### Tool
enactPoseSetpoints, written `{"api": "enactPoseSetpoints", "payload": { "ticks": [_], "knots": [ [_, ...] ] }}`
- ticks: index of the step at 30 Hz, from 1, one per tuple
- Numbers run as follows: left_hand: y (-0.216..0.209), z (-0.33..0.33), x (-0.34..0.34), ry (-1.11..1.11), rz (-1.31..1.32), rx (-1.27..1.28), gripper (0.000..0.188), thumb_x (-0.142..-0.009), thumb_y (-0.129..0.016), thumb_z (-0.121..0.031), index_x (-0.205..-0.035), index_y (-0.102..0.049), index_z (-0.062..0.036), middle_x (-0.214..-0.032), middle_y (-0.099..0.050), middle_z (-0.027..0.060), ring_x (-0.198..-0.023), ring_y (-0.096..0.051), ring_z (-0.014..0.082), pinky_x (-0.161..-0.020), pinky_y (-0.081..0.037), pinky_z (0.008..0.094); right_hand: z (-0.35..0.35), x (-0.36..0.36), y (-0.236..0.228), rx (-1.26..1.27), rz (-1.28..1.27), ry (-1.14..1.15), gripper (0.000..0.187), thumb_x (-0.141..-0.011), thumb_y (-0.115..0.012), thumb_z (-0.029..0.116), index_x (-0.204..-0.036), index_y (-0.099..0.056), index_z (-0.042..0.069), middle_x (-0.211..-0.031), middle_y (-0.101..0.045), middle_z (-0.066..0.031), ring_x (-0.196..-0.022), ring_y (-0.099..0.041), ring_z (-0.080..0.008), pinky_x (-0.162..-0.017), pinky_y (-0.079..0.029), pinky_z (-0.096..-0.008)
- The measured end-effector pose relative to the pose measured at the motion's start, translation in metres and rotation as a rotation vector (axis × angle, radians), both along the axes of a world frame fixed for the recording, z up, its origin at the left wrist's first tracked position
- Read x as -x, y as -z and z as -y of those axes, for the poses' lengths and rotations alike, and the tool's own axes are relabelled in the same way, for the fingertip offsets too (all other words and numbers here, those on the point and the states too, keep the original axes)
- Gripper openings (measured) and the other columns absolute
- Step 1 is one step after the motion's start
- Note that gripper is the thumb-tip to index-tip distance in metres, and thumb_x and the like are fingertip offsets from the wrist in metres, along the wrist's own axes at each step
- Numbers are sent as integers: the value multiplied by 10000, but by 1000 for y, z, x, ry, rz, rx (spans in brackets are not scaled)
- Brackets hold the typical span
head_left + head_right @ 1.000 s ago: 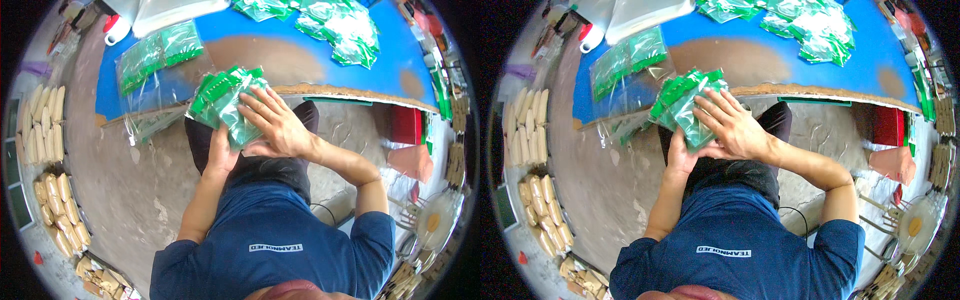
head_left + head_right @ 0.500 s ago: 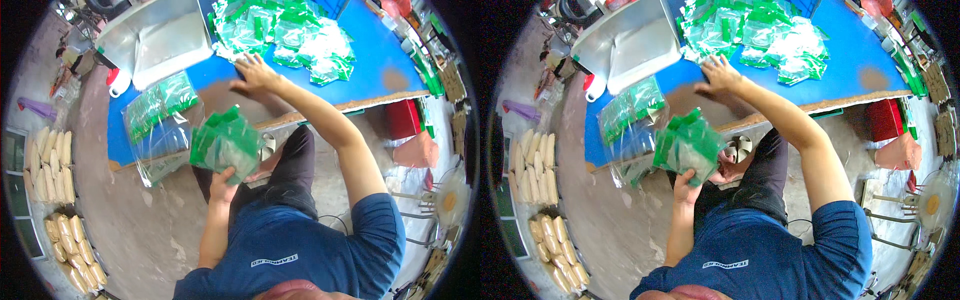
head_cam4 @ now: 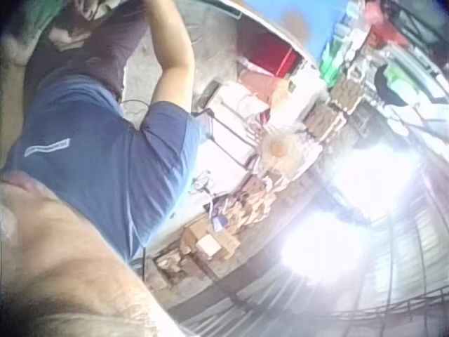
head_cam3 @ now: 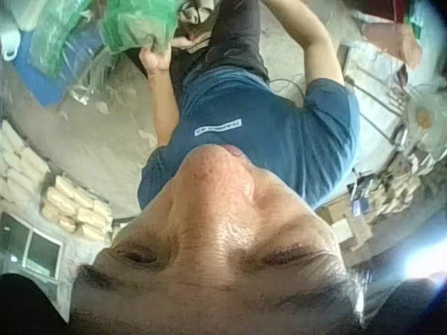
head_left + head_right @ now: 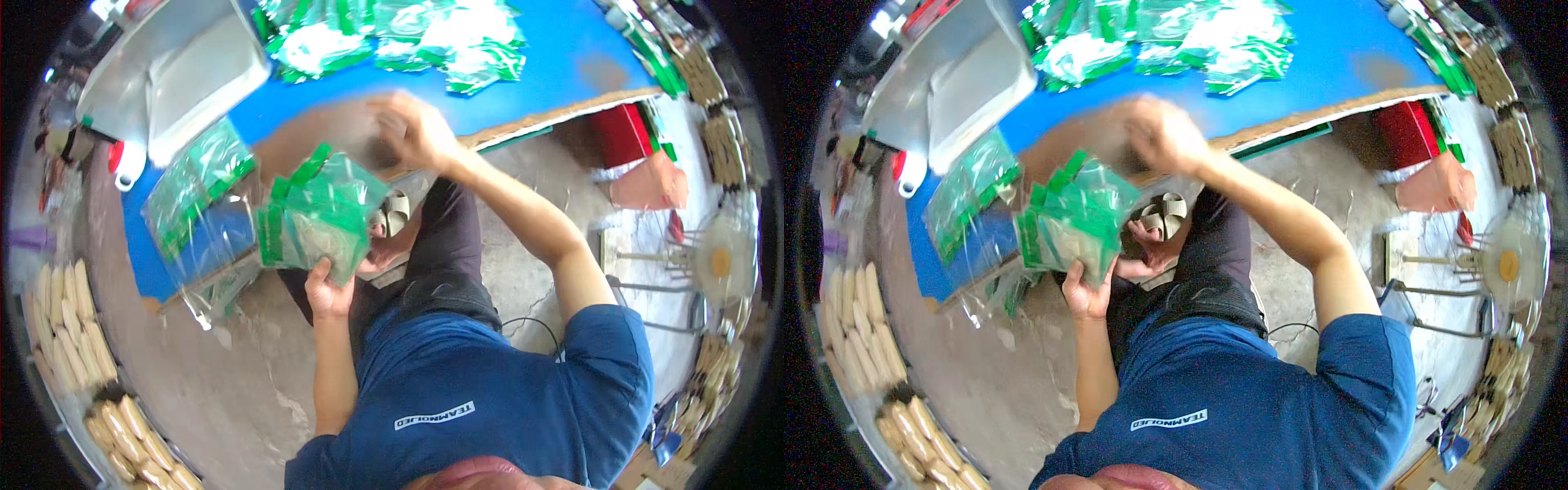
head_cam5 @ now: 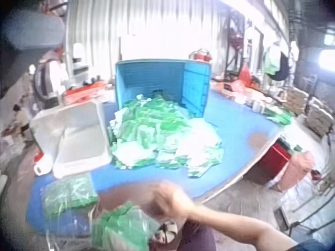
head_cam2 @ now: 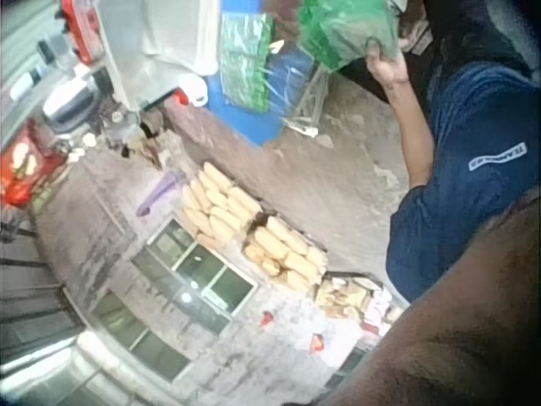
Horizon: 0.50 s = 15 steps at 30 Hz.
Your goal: Packing small green plastic bags into larger clear plastic sleeves.
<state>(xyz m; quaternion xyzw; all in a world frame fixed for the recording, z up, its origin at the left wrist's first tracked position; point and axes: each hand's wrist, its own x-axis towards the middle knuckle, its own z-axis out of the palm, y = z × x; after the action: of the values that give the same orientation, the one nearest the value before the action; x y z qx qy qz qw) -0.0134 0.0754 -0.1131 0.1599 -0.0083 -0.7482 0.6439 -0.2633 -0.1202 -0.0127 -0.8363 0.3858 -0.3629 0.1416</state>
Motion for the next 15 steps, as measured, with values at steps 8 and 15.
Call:
{"api": "enactPoseSetpoints", "payload": {
  "ticks": [8, 15],
  "knots": [
    [-9, -3, 8, 18, 169, -83, 687, -856, -751, -104, -1449, -412, -31, -1428, -521, 138, -1321, -495, 331, -1145, -373, 551, 1, 46, 18, 62, -605, 418, 750, -833, -660, 609, -1193, -577, -43, -1246, -563, -278, -1204, -506, -436, -1033, -374, -551],
    [-40, 4, 10, 79, 215, -33, 663, -808, -776, -99, -1397, -479, -34, -1346, -583, 108, -1283, -528, 303, -1125, -401, 489, -50, 44, 5, -19, -169, -150, 386, -789, -725, 38, -1157, -609, 27, -1081, -608, -161, -1026, -602, -356, -867, -516, -433]
  ]
}}
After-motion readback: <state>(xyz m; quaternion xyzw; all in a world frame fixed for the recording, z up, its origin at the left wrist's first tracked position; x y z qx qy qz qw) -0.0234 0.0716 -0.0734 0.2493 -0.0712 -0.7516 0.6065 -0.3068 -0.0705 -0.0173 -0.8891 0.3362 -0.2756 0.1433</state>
